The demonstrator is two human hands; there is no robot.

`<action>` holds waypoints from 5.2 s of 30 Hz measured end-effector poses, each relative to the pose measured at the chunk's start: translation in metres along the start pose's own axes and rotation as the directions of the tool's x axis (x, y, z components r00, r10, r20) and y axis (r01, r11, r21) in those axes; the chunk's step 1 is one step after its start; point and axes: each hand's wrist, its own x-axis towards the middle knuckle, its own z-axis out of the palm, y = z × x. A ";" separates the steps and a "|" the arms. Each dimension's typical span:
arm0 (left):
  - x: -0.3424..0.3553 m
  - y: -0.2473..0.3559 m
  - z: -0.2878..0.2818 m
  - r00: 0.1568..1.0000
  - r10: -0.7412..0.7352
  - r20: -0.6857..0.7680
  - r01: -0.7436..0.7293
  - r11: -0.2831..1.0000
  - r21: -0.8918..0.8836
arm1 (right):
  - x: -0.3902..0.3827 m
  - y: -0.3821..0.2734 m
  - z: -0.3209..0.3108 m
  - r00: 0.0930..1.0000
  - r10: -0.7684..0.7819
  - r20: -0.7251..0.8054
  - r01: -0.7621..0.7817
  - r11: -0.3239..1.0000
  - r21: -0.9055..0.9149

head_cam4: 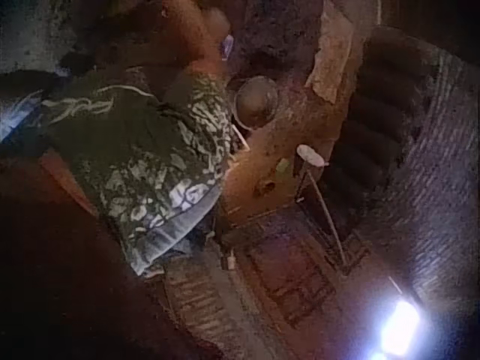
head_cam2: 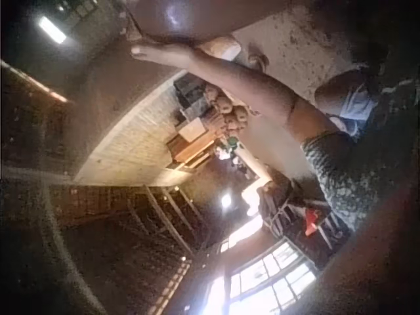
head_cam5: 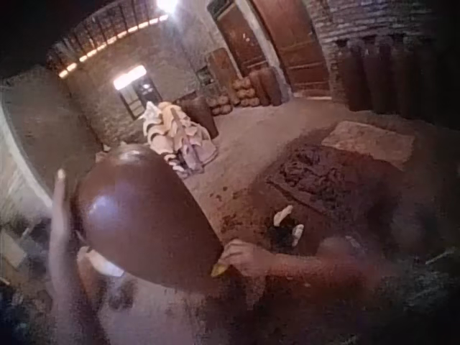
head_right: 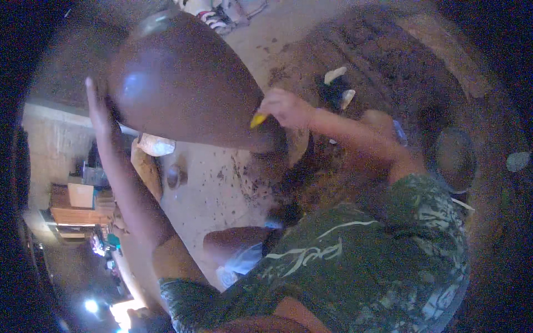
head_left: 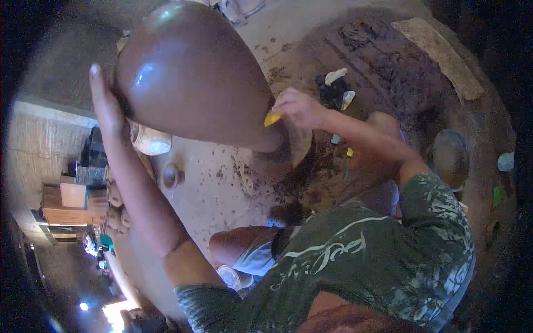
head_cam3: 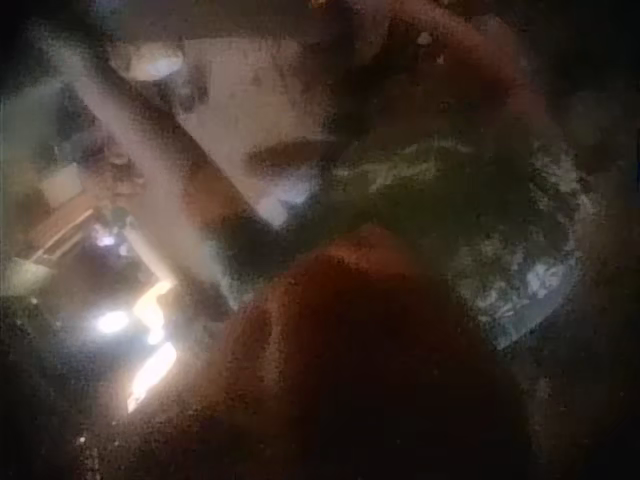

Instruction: The person uses a yellow rib tool to smooth the outer surface of a large clay vessel while it rotates on a wheel. The person works from the midsection up to the rim, applying pressure to remove irregularities.

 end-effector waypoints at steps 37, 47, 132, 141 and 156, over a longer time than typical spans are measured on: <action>-0.029 -0.108 0.002 0.992 -0.125 0.004 0.105 0.814 -0.572 | 0.105 -0.049 0.015 0.920 -0.291 -0.262 0.206 0.929 -0.308; -0.035 -0.119 -0.020 0.976 -0.213 -0.033 0.161 0.822 -0.547 | 0.078 -0.058 -0.001 0.937 -0.346 -0.054 0.306 0.885 -0.351; -0.185 -0.044 0.044 0.780 0.478 -0.403 -0.473 0.873 0.121 | 0.389 -0.099 -0.117 0.951 0.240 0.194 -0.046 0.732 -0.680; -0.185 -0.042 0.045 0.777 0.490 -0.395 -0.488 0.866 0.114 | 0.396 -0.094 -0.113 0.898 0.413 0.154 -0.206 0.702 -0.681; -0.183 -0.027 0.035 0.757 0.497 -0.424 -0.495 0.860 0.124 | 0.403 -0.126 -0.084 0.925 0.307 0.223 -0.063 0.703 -0.708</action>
